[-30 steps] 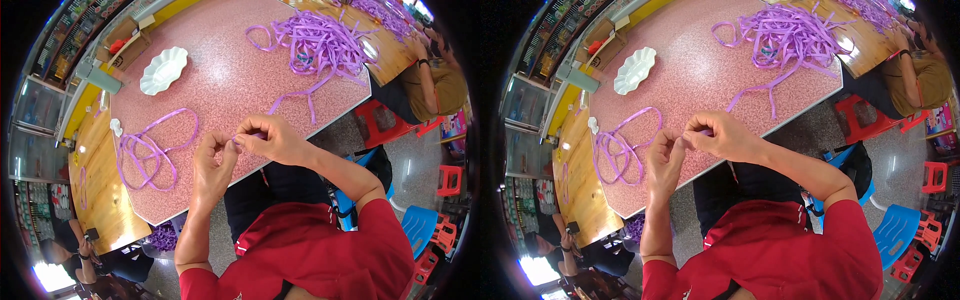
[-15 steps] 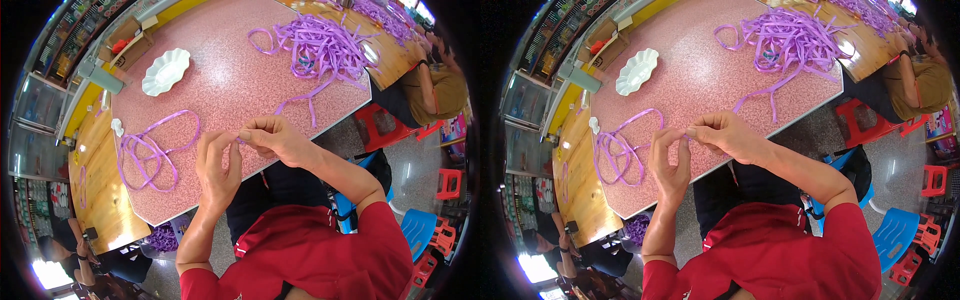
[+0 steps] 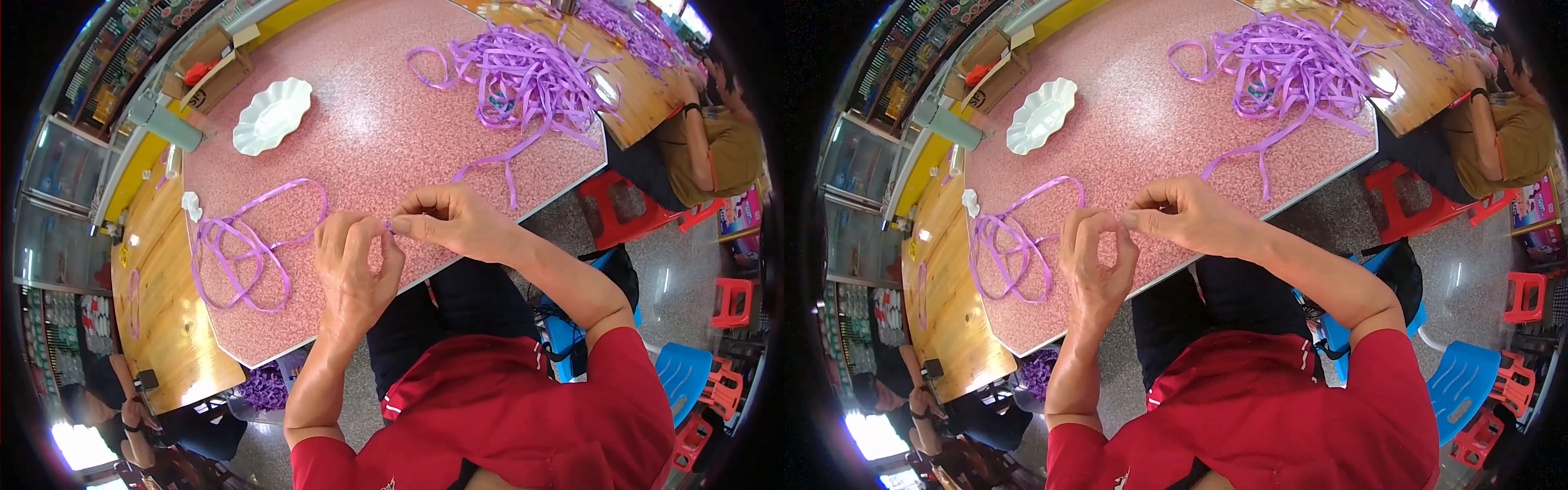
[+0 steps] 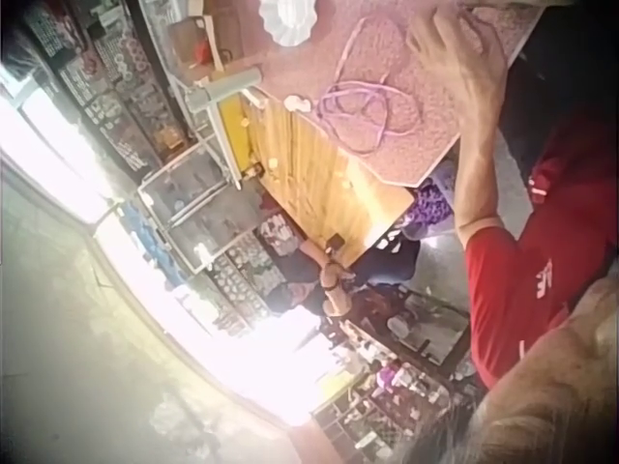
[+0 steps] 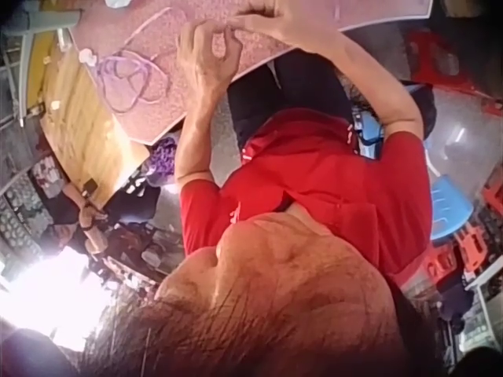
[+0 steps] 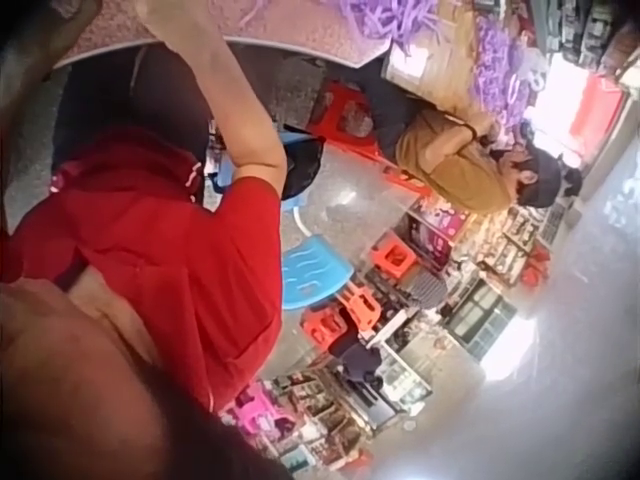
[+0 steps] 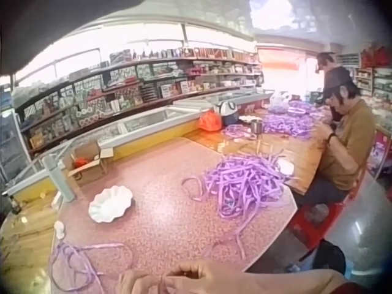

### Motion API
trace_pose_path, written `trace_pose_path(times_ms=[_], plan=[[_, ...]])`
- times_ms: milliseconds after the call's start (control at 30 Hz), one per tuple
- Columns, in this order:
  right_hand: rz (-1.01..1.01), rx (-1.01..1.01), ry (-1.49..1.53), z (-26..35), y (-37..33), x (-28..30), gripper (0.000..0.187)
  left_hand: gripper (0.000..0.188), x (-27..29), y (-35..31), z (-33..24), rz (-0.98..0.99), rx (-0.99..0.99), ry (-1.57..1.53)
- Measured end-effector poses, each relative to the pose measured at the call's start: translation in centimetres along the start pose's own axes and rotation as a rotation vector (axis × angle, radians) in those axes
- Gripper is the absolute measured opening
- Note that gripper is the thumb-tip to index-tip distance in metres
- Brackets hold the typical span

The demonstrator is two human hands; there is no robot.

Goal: Tying individual knots into purple plastic strips at a workshop table.

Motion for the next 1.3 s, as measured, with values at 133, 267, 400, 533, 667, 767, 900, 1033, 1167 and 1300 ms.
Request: trace_pose_path(times_ms=[133,267,400,533,667,767,900,1033,1167,1300], plan=[[0.049,0.007,-0.035,0.4,-0.1,0.0,0.02,0.022,-0.3,-0.4,0.5,0.013,0.192,-0.172],[0.044,-0.059,0.029,0.5,-0.2,0.0,0.02,0.017,-0.5,-1.1,0.9,0.032,0.431,-0.455],[0.029,-0.101,0.058,0.8,-0.3,0.1,0.02,0.015,-0.9,-1.7,0.7,-0.135,0.698,-0.696],[-0.008,-0.033,0.031,0.2,0.0,0.2,0.018,0.02,-0.5,-0.9,0.5,-0.025,0.393,-0.426],[-0.03,0.007,0.033,0.1,0.1,0.3,0.018,0.021,-0.4,-0.5,0.3,-0.003,0.295,-0.317],[-0.006,-0.079,0.081,0.8,0.0,0.2,0.018,0.02,-0.2,-0.5,0.6,0.021,0.315,-0.368],[0.002,-0.192,0.191,0.1,-0.1,0.5,0.016,0.02,-0.7,-1.2,1.4,0.028,0.425,-0.508],[0.055,-0.349,0.434,-0.7,-0.1,0.5,0.016,0.019,-1.1,-1.7,1.4,0.007,0.498,-0.648],[0.039,-0.377,0.463,-0.7,-0.1,0.6,0.015,0.021,-0.6,-1.0,0.8,-0.044,0.302,-0.397],[0.008,-0.28,0.304,-0.2,0.1,0.5,0.016,0.023,-0.4,-0.9,1.2,-0.1,0.034,-0.192]])
Point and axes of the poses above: each hand's wrist, its own y-axis towards the middle knuckle, its own x-axis out of the back of the hand, z = x × y, the point moved 2 cm from there along y, towards the middle knuckle, and after that the axes turned 11 degrees about -z, right-handed, at the moved point
